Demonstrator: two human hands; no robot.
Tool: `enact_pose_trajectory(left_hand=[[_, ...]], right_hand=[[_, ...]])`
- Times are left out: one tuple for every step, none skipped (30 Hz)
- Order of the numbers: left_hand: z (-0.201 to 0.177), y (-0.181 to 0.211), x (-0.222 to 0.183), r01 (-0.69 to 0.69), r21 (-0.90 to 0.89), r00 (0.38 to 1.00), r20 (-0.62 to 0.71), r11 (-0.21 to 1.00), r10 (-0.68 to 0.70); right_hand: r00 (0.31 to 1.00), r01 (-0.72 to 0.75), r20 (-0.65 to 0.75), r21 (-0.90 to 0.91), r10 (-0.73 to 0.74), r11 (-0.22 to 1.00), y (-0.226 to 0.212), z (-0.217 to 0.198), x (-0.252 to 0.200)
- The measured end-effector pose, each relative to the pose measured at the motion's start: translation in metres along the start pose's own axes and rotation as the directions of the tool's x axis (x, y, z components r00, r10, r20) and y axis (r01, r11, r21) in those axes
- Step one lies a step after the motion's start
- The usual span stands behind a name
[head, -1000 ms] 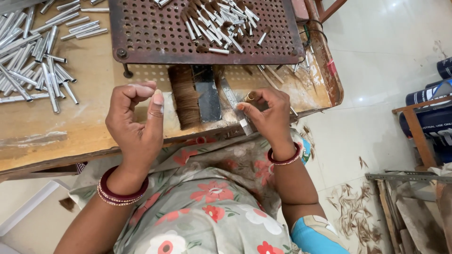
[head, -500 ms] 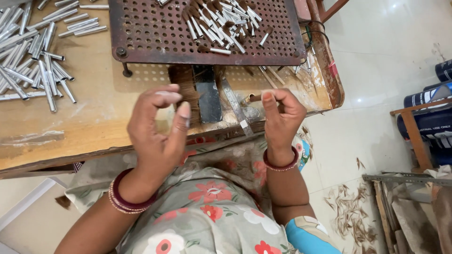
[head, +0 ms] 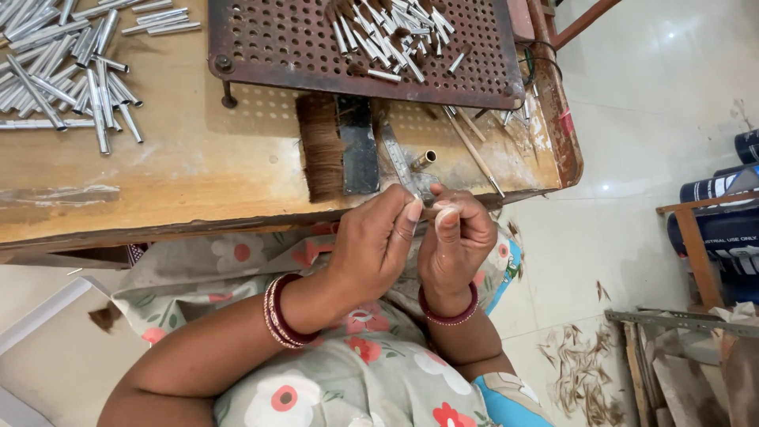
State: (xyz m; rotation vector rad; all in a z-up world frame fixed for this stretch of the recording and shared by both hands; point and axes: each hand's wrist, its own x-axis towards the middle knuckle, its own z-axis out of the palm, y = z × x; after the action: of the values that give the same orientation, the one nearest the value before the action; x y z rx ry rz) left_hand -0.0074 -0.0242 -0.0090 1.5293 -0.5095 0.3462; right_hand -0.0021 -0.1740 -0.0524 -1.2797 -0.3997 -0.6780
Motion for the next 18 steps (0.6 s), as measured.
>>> enact_pose_trajectory(left_hand=[[-0.001, 0.000, 0.000, -0.002, 0.002, 1.000, -0.001, 1.000, 0.002], [-0.002, 0.000, 0.000, -0.028, 0.019, 0.999, -0.017, 0.999, 0.028], [-0.003, 0.000, 0.000, -0.054, 0.037, 0.998, -0.033, 0.998, 0.055], [-0.003, 0.000, 0.001, -0.056, 0.040, 0.998, -0.034, 0.998, 0.057], [-0.004, 0.001, 0.000, -0.056, 0.029, 0.998, -0.031, 0.998, 0.057], [-0.005, 0.002, 0.000, -0.057, 0.019, 0.998, -0.028, 0.998, 0.057], [-0.006, 0.003, 0.000, -0.059, 0.026, 0.998, -0.029, 0.998, 0.059], [-0.006, 0.004, -0.001, -0.059, 0.001, 0.998, -0.022, 0.998, 0.059], [-0.008, 0.005, -0.002, -0.059, -0.018, 0.998, -0.019, 0.998, 0.059], [-0.009, 0.005, -0.002, -0.060, -0.006, 0.998, -0.025, 0.998, 0.060], [-0.010, 0.006, -0.003, -0.055, -0.014, 0.998, -0.029, 0.998, 0.055], [-0.013, 0.006, -0.004, -0.051, -0.022, 0.998, -0.033, 0.998, 0.050], [-0.015, 0.004, -0.006, -0.046, 0.001, 0.998, -0.051, 0.999, 0.046], [-0.018, 0.002, -0.009, -0.061, 0.017, 0.998, -0.034, 0.998, 0.061], [-0.021, 0.000, -0.011, -0.077, 0.031, 0.997, -0.017, 0.997, 0.077], [-0.033, 0.000, -0.009, -0.072, 0.054, 0.997, -0.036, 0.996, 0.074], [-0.043, 0.000, -0.006, -0.102, 0.213, 0.995, 0.021, 0.972, 0.100], [-0.053, 0.000, -0.004, -0.136, 0.364, 0.990, 0.081, 0.921, 0.114]], right_hand=[[1.000, 0.001, 0.001, 0.003, -0.001, 1.000, -0.008, 0.004, 0.004], [0.996, -0.072, 0.056, 0.032, 0.070, 0.997, -0.015, 0.008, 0.008], [0.984, -0.146, 0.114, 0.058, 0.139, 0.988, -0.023, 0.012, 0.013], [0.984, -0.144, 0.115, 0.060, 0.137, 0.988, -0.021, 0.006, 0.013], [0.974, -0.129, 0.179, -0.063, 0.139, 0.990, -0.020, 0.000, 0.012], [0.959, -0.104, 0.242, -0.184, 0.147, 0.977, -0.020, -0.006, 0.011], [0.959, -0.103, 0.243, -0.177, 0.145, 0.979, -0.016, -0.009, 0.010], [0.965, -0.010, 0.251, -0.252, 0.075, 0.968, -0.013, -0.013, 0.009], [0.964, 0.082, 0.267, -0.319, 0.007, 0.944, -0.009, -0.014, 0.008], [0.962, 0.081, 0.271, -0.306, 0.005, 0.948, -0.011, -0.009, 0.007], [0.964, 0.165, 0.258, -0.379, -0.067, 0.910, -0.012, -0.002, 0.005], [0.958, 0.243, 0.248, -0.450, -0.141, 0.859, -0.013, 0.006, 0.003], [0.956, 0.239, 0.258, -0.426, -0.136, 0.872, -0.010, 0.010, 0.002], [0.952, 0.272, 0.251, -0.440, -0.173, 0.856, -0.007, 0.015, 0.000], [0.946, 0.305, 0.245, -0.452, -0.213, 0.838, -0.004, 0.019, -0.001], [0.944, 0.304, 0.254, -0.428, -0.209, 0.851, -0.003, 0.022, -0.003], [0.946, 0.296, 0.253, -0.419, -0.203, 0.858, -0.003, 0.024, -0.004], [0.948, 0.289, 0.252, -0.411, -0.196, 0.865, -0.003, 0.025, -0.005]])
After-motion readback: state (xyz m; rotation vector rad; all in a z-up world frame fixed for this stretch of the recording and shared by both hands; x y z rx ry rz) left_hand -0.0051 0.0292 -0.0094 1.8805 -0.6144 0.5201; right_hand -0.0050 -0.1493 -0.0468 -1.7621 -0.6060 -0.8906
